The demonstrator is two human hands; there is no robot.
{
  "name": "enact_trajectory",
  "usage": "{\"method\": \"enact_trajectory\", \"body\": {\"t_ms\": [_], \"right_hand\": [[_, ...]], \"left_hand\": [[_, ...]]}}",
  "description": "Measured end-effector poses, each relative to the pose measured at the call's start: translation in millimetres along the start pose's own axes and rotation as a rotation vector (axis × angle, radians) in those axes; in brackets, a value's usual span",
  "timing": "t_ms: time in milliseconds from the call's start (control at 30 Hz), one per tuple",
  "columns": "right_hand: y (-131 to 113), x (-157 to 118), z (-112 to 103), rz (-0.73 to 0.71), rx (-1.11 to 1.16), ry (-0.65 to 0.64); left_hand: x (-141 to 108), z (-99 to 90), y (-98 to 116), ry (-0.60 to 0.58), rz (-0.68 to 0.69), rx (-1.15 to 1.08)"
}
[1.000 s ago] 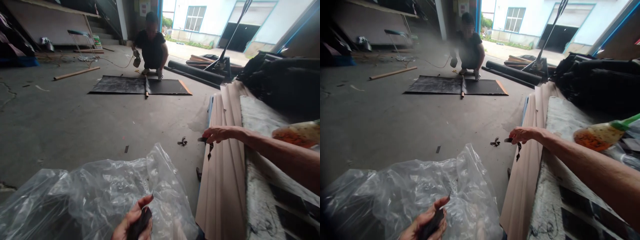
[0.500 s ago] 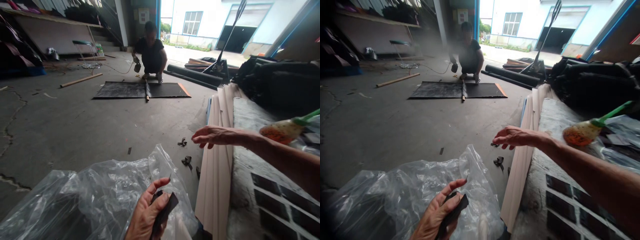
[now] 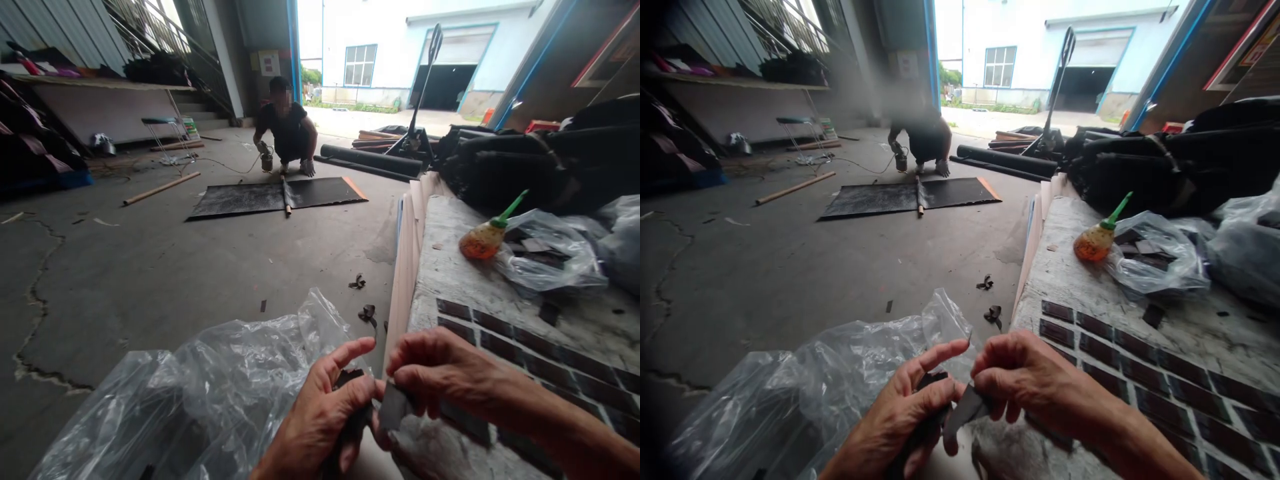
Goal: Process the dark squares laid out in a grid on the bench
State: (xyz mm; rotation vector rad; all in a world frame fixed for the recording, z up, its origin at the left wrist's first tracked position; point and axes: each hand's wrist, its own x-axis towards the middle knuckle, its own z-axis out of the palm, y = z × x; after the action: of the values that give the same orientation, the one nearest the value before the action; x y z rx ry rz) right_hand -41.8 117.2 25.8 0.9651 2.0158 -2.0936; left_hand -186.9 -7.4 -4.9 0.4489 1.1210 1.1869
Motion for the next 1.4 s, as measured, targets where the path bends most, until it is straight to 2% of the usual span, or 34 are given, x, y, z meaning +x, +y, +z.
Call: {"method": "enact_trajectory", "body": {"t_ms": [200, 333, 467, 567, 667, 800, 900, 1000, 1133, 1167, 1267, 1333, 1400], "right_hand": [[22.4, -25.3, 10.9, -0.072, 0.231, 0.132], [26.8, -37.2, 15.7, -0.117, 0.256, 0.204], [27.6, -47.4, 17.0, -0.163, 0.286, 0.278], [30.3, -54.8, 16.3, -0.133, 0.351, 0.238], [35.9, -62.6, 15.9, -0.089, 0.401, 0.214], [49.0, -75.5, 10.6, -0.009, 0.355, 0.303], [58.3, -87.8, -3.1, 0.039, 0.296, 0.337], [65.5, -98.4, -21.8, 0.061, 0.297, 0.43], [72.3, -96.4, -32.0, 0.079, 0.367, 0.655], [72.7, -92.4, -30.4, 0.071, 0.387, 0.721], [70.2, -78.1, -21.4, 0.029, 0.344, 0.864], [67.4, -70.6, -16.2, 0.01, 0.234, 0.878], [65.7, -65.8, -12.7, -0.021, 0.1, 0.88]], "left_hand": [[-9.7, 15.2, -4.4, 0.016, 0.017, 0.117], [-11.2, 20.8, -8.9, -0.016, -0.018, 0.166], [-9.2, 31.7, -3.9, 0.007, -0.035, 0.229], [-5.3, 39.8, -3.1, 0.02, -0.034, 0.26], [-3.5, 46.4, -5.4, -0.02, -0.043, 0.225], [-2.9, 51.0, -4.5, -0.066, -0.102, 0.235], [4.4, 44.7, 2.0, -0.116, -0.074, 0.304], [17.0, 30.0, 13.0, -0.164, 0.036, 0.409], [31.4, 17.6, 25.6, -0.034, 0.18, 0.703], [34.2, 17.8, 26.6, -0.04, 0.248, 0.796], [41.8, 24.0, 23.0, -0.209, 0.627, 1.027], [46.8, 29.0, 16.9, -0.353, 0.884, 1.201], [51.5, 32.2, 9.4, -0.431, 1.027, 1.384]]}}
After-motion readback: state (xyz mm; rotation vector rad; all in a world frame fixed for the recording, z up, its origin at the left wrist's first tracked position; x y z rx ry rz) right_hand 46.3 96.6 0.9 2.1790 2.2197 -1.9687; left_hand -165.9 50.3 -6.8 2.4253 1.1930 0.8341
